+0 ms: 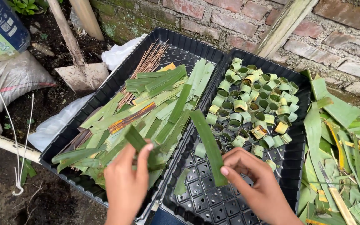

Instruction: Rolling long strips of green leaves into small cylindrical shapes and arranging them in a plastic tray.

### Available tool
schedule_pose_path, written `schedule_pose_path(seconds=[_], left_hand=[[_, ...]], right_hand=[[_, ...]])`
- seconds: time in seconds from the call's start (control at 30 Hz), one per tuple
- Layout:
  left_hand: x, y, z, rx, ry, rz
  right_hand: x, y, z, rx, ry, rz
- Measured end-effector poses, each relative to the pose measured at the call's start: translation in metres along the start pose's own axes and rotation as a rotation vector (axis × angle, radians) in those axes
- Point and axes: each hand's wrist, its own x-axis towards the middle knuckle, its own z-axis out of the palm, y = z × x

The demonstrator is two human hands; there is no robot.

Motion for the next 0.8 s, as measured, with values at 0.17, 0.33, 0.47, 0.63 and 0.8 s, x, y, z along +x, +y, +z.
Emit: schedule_pose_path(seconds=[0.17, 0.33, 0.47, 0.63, 0.8], left_hand=[[0.003, 0.048, -0.003, 0.078, 0.027, 0.147], [-0.026, 0.09, 0.032, -0.459, -0.341, 0.177], [-0.038, 0.102, 0.057, -0.539, -0.331, 0.16], [-0.055, 0.11, 0.085, -0.577, -0.658, -0.096], [-0.068, 0.114, 0.114, -0.662, -0.925, -0.279]], right_hand=[[-0.004, 0.012, -0.008, 0.199, -0.025, 0.114], [-0.019, 0.018, -0.005, 0.322, -0.023, 0.047], [-0.034, 0.013, -0.018, 0.18, 0.064, 0.18], [-0.045, 0.029, -0.049, -0.081, 0.284, -0.021], [-0.049, 0.038, -0.062, -0.231, 0.431, -0.3]])
